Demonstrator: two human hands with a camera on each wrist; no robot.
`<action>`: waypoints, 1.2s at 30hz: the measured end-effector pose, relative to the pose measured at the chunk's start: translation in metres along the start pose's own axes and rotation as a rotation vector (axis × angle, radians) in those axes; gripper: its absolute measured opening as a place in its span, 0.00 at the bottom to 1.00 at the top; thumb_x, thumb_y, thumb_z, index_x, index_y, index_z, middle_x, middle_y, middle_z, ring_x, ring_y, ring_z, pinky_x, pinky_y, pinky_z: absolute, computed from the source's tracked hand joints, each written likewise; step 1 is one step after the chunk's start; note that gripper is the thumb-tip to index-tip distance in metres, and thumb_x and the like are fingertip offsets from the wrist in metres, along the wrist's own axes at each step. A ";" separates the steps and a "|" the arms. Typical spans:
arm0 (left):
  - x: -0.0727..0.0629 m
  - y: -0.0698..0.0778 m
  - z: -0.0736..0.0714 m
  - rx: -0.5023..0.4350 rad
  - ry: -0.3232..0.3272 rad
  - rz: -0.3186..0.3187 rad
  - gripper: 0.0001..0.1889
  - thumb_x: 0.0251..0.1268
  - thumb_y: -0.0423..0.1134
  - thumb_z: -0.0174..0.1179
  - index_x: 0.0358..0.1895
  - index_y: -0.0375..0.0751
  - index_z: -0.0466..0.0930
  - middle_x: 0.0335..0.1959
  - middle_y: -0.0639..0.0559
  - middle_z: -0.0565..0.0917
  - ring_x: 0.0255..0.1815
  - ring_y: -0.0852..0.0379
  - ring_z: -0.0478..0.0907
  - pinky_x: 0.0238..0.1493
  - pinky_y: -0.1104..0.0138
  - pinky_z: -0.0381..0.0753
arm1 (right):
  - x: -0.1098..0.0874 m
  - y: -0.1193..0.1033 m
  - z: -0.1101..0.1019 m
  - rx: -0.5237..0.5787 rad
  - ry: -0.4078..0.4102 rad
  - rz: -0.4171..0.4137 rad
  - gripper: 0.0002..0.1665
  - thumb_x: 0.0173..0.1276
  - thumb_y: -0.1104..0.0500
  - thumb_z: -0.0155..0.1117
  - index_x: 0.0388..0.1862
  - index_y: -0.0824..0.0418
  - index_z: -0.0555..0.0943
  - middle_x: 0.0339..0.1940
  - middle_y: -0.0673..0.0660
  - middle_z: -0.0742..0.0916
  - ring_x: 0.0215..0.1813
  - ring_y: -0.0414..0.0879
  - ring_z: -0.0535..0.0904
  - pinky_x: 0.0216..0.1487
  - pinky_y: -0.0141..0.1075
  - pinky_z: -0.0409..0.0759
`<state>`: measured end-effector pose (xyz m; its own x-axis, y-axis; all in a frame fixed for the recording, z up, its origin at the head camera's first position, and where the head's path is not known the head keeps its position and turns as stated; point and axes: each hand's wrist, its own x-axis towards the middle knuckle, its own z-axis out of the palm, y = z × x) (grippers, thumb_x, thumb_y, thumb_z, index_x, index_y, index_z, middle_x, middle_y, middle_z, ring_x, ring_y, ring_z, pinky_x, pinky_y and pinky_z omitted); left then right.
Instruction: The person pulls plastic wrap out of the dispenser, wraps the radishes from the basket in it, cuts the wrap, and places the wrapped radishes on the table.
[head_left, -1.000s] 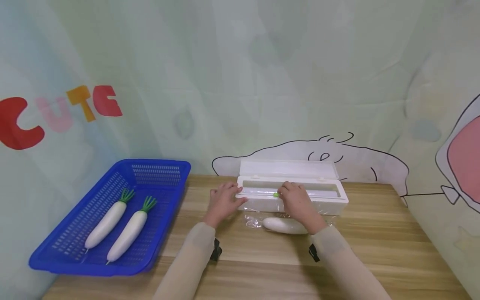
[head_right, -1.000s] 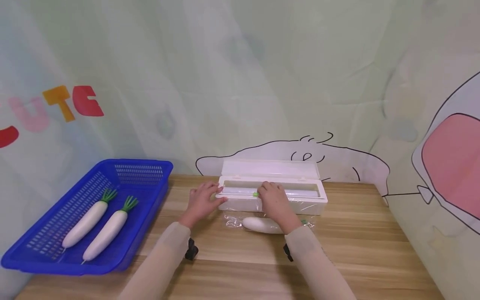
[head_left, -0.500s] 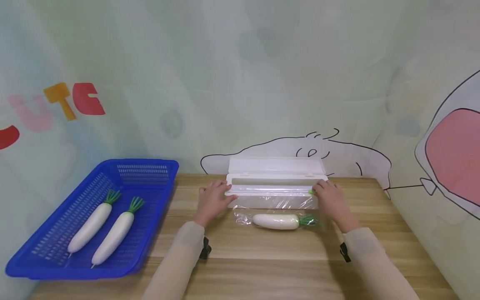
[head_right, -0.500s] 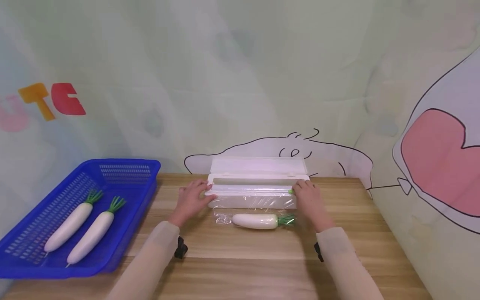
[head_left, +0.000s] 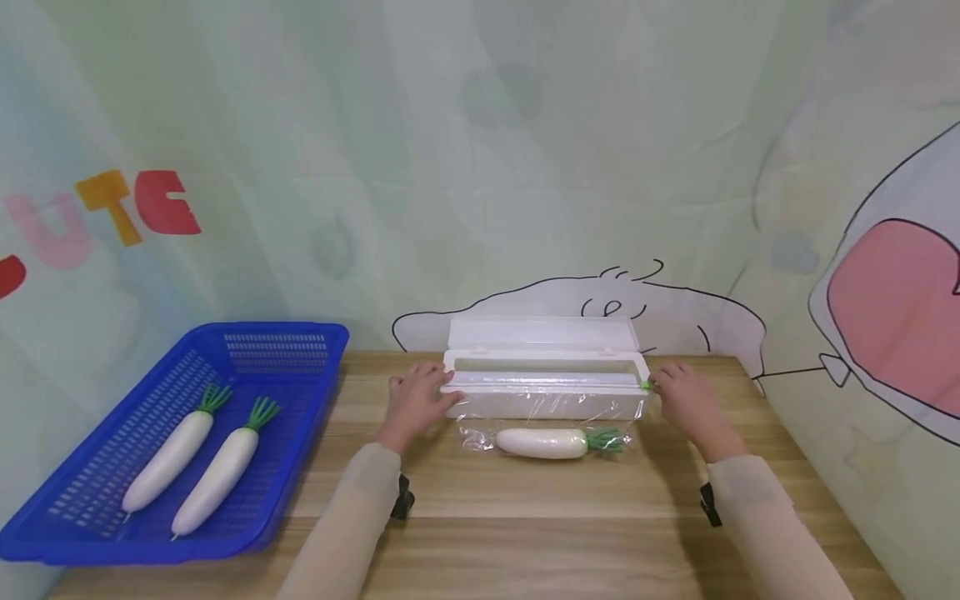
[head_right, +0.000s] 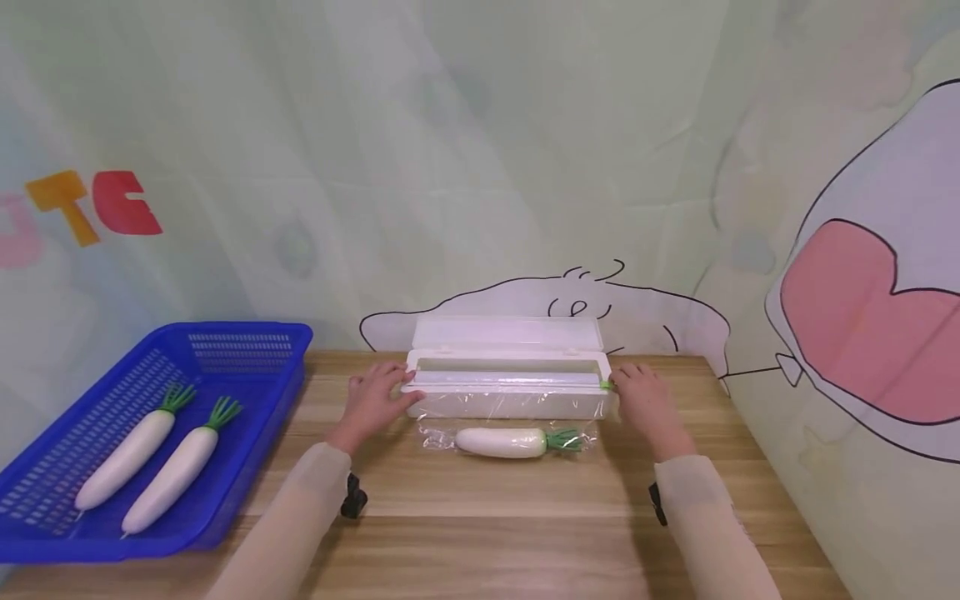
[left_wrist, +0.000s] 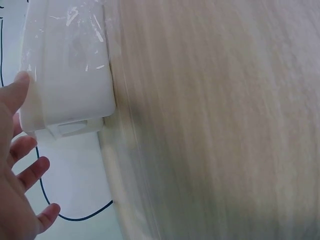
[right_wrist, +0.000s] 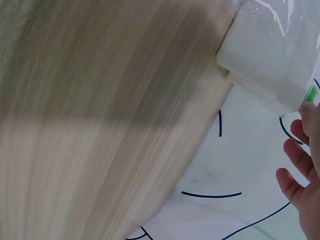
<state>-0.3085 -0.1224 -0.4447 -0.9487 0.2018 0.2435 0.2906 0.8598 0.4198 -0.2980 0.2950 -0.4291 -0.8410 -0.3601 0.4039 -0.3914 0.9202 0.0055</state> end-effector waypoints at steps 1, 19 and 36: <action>-0.001 0.000 0.000 0.000 0.000 -0.004 0.26 0.63 0.55 0.61 0.58 0.41 0.78 0.61 0.43 0.75 0.64 0.45 0.67 0.62 0.41 0.58 | 0.000 -0.001 -0.001 0.004 -0.013 -0.001 0.07 0.61 0.71 0.62 0.38 0.70 0.81 0.39 0.64 0.84 0.45 0.61 0.78 0.49 0.53 0.76; -0.006 0.011 0.009 -0.310 0.067 -0.052 0.21 0.59 0.46 0.67 0.53 0.42 0.82 0.65 0.39 0.69 0.67 0.40 0.60 0.60 0.43 0.57 | -0.006 -0.044 -0.012 0.569 -0.050 0.689 0.32 0.63 0.54 0.66 0.58 0.74 0.72 0.43 0.73 0.84 0.40 0.60 0.82 0.33 0.40 0.77; -0.008 0.012 0.009 -0.387 0.116 -0.115 0.04 0.62 0.36 0.64 0.34 0.39 0.83 0.48 0.45 0.75 0.58 0.45 0.65 0.59 0.47 0.59 | -0.008 -0.044 -0.002 0.647 0.027 0.599 0.18 0.62 0.66 0.59 0.51 0.72 0.76 0.36 0.68 0.84 0.37 0.52 0.77 0.33 0.33 0.72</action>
<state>-0.2984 -0.1097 -0.4492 -0.9638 0.0411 0.2635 0.2298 0.6293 0.7424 -0.2729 0.2576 -0.4305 -0.9667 0.1663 0.1943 -0.0294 0.6826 -0.7302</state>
